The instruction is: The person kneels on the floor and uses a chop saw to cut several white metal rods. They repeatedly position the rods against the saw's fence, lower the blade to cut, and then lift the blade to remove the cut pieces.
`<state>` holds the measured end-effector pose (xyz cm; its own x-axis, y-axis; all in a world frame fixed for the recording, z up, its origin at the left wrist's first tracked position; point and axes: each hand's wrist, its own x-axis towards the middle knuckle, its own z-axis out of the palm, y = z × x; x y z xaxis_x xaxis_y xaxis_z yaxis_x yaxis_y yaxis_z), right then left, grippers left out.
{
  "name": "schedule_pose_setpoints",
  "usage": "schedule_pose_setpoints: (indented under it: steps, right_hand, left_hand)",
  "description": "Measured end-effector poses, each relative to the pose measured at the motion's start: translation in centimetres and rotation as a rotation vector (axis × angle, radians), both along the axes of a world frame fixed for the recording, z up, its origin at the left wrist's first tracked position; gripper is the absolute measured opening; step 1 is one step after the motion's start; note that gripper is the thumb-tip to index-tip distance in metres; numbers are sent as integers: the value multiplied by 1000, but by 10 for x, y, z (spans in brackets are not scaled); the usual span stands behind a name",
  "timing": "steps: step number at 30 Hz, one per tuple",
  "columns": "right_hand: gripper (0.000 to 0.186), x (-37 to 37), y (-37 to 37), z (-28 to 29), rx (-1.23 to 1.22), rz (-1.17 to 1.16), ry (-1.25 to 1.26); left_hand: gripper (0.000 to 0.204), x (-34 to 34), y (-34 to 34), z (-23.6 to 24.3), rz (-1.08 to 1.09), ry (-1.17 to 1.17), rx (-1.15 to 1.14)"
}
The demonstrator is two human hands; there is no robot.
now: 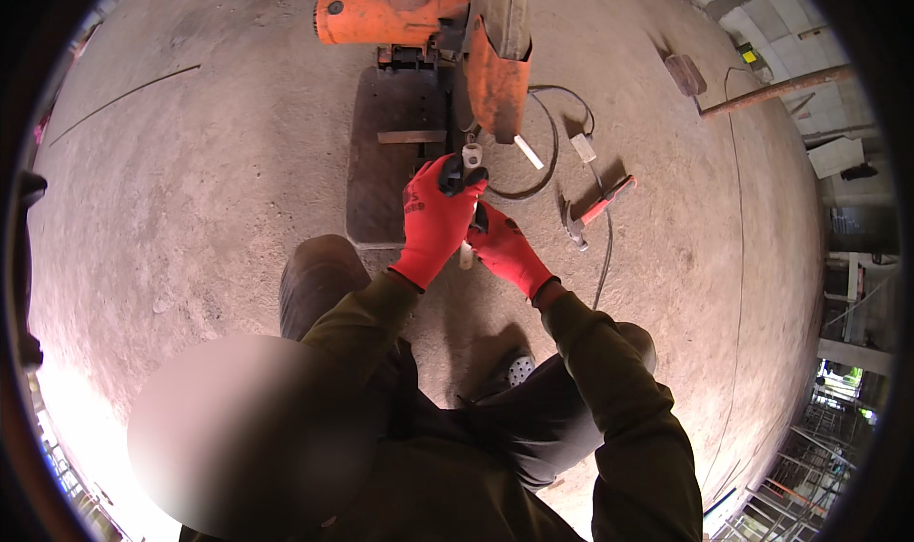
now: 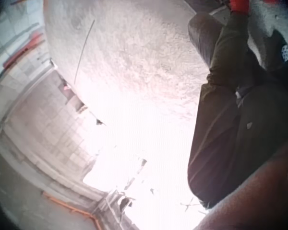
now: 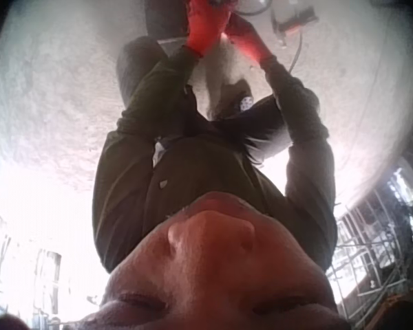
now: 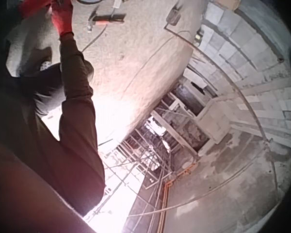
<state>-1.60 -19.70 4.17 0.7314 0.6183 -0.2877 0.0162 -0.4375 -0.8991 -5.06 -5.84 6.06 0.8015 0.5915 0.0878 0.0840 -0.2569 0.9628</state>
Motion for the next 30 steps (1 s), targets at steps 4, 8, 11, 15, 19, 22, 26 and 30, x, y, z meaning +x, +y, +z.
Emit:
schedule_pose_setpoints:
  steps: [4, 8, 11, 15, 19, 22, 26, 30]
  right_hand:
    - [41, 6, 4, -20, 154, -36, 353]
    - [48, -3, 20, -39, 330, -128, 486]
    - [41, -1, 25, -74, 449, -148, 542]
    - [39, -7, 49, -72, 340, -156, 490]
    - [41, 8, 56, -95, 393, -93, 545]
    - [40, 8, 61, -103, 422, -81, 506]
    - [35, 4, 64, -112, 468, -110, 446]
    - [40, -7, 70, -99, 316, -45, 123]
  left_hand:
    - [41, 4, 2, 8, -60, 55, 31]
    - [43, 5, 5, 6, -31, 62, 242]
    - [46, 7, 5, 8, -56, 72, 306]
    - [46, 8, 16, 3, -19, 99, 406]
    - [44, 13, 25, 1, -45, 83, 424]
    - [44, 16, 30, -1, -63, 62, 384]
    - [44, 18, 32, -7, -113, 45, 341]
    - [47, 17, 36, -18, -90, -21, 347]
